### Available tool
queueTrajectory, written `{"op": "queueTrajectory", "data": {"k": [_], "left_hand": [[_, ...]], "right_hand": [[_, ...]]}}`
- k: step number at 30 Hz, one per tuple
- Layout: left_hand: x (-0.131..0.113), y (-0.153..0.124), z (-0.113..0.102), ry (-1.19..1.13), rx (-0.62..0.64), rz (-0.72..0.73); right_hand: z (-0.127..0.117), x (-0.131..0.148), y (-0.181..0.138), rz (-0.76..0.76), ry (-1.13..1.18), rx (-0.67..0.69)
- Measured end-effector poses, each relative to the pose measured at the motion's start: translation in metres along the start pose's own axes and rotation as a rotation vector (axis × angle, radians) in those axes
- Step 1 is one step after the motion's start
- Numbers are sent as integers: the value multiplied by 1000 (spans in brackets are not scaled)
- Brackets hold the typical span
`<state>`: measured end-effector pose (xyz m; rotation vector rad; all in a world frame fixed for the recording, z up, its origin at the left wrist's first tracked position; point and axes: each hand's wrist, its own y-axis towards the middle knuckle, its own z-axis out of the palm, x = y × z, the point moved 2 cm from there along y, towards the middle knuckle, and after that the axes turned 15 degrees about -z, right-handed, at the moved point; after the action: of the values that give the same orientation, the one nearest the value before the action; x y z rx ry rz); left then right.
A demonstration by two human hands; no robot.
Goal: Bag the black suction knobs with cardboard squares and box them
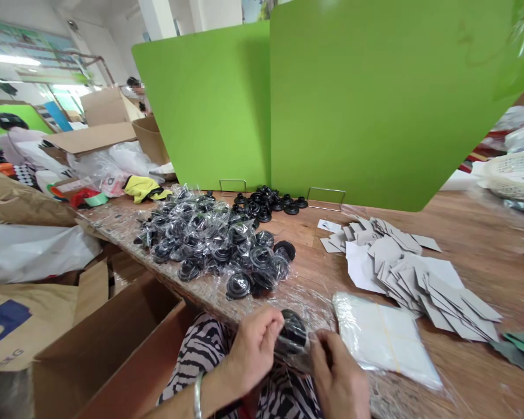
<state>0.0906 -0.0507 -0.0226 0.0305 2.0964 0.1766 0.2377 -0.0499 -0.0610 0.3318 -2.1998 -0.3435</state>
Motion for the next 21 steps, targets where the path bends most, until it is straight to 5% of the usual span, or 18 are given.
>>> {"op": "queueTrajectory", "data": {"k": [6,9,12,14,18,21], "left_hand": [[-27,42,-30,17,-127,57],[-42,63,-63,3,-331,155],[-35,80,-90,145,-555,280],[-14,89,-92,341,-591,262],[40,96,-72,686,-304,122],[58,93,-72,590,-341,74]], "right_hand": [[-19,34,24,160,423,85],[-29,34,31,178,516,-11],[-47,11,36,112,255,-122],[-60,-11,38,59,-3,-202],[-73,-44,46,15,-453,-103],[-68,-52,55,108,-649,91]]}}
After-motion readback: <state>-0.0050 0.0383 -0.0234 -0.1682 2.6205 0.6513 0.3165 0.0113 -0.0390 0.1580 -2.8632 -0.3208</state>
